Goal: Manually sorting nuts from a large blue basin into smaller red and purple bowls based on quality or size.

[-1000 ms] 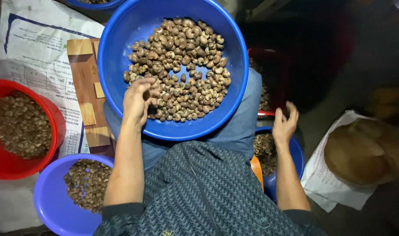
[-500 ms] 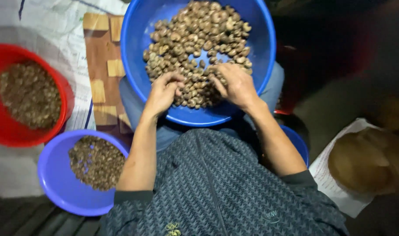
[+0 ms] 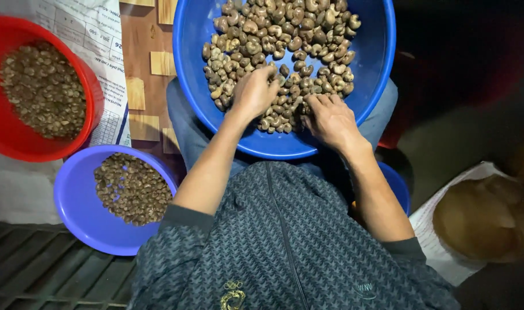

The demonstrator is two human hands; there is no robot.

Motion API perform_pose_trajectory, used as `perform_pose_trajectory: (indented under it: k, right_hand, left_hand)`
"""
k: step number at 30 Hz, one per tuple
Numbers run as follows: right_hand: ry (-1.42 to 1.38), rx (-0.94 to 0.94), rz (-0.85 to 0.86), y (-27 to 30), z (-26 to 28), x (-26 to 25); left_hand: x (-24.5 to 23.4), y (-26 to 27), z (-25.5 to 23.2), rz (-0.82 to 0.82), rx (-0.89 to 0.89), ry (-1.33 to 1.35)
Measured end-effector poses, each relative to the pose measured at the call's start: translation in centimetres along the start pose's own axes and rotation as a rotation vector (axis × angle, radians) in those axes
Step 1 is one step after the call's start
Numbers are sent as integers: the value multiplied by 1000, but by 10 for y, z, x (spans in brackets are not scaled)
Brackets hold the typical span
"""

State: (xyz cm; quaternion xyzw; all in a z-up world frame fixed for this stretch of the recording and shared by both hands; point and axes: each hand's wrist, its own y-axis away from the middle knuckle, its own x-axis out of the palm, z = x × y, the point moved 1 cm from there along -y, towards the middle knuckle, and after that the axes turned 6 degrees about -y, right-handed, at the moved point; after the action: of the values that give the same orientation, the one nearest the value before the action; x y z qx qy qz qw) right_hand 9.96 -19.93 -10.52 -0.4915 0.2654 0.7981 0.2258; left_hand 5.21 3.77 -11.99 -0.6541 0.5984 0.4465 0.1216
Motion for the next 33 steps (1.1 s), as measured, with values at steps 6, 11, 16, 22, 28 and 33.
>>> perform_pose_trajectory:
  k: [6, 11, 16, 22, 28, 33]
  right_hand:
    - [-42, 56, 47, 0, 4, -12]
    - [-115, 119, 79, -13, 1, -22]
    - [-129, 145, 50, -46, -20, -16]
    - [-178, 2, -198, -90, -9, -42]
    - [47, 79, -360, -128, -33, 7]
    - [-68, 107, -355, -128, -14, -1]
  left_hand:
    - [101, -62, 31, 23, -24, -294]
    - [88, -61, 20, 108, -30, -250]
    - [67, -52, 14, 109, -41, -221]
    - [-38, 4, -29, 208, -203, 563]
    - [-81, 42, -14, 159, -128, 1408]
    - [-86, 39, -13, 59, -323, 1271]
